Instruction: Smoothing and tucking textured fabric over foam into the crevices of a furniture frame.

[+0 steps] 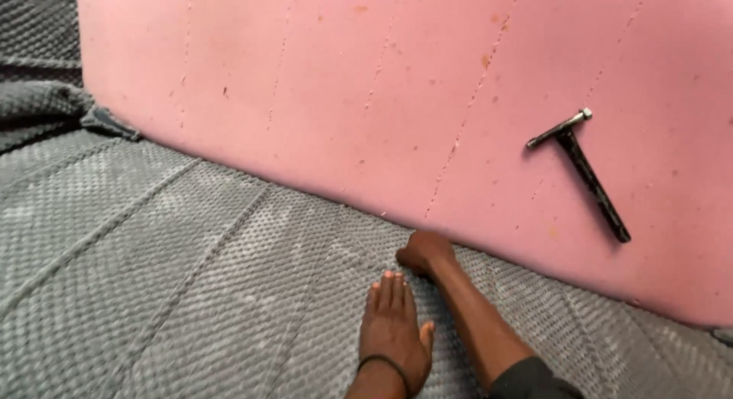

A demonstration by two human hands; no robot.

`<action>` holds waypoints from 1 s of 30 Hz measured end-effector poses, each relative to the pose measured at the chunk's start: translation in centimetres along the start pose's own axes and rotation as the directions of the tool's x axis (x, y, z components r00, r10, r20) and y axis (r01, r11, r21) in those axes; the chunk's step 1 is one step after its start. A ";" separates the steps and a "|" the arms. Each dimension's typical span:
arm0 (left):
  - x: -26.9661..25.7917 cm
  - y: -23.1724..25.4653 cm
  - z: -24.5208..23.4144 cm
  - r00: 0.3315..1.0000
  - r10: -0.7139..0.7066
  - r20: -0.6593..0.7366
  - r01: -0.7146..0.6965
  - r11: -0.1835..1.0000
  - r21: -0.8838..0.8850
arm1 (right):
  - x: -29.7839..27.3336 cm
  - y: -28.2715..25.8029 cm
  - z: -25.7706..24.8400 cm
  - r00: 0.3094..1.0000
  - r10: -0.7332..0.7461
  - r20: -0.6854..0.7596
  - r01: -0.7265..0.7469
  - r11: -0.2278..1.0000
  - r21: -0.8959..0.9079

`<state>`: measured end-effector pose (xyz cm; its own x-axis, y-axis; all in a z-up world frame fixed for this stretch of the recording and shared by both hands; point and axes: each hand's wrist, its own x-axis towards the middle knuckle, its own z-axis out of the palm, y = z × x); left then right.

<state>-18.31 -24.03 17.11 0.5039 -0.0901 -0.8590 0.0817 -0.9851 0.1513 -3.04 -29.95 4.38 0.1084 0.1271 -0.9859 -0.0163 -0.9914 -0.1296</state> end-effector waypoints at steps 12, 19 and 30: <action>12.0 -1.7 -1.6 0.993 0.032 0.113 -0.047 0.991 0.125 | 3.6 6.2 4.2 0.847 -0.165 -0.505 0.415 0.800 0.434; 17.1 -5.3 -1.2 0.952 0.145 0.271 -0.175 0.981 0.087 | -2.7 9.0 0.9 0.944 -0.212 -0.252 0.262 0.947 0.185; 22.0 -6.3 0.7 0.933 0.082 0.351 -0.100 0.994 0.033 | 12.1 11.8 5.9 0.860 -0.501 -0.099 0.495 0.771 0.399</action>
<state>-8.35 -19.91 -3.06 0.1751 -0.2166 -0.9604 0.0019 -0.9754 0.2203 -7.80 -39.93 -9.66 0.2000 0.6027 -0.7725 -0.3559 -0.6899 -0.6304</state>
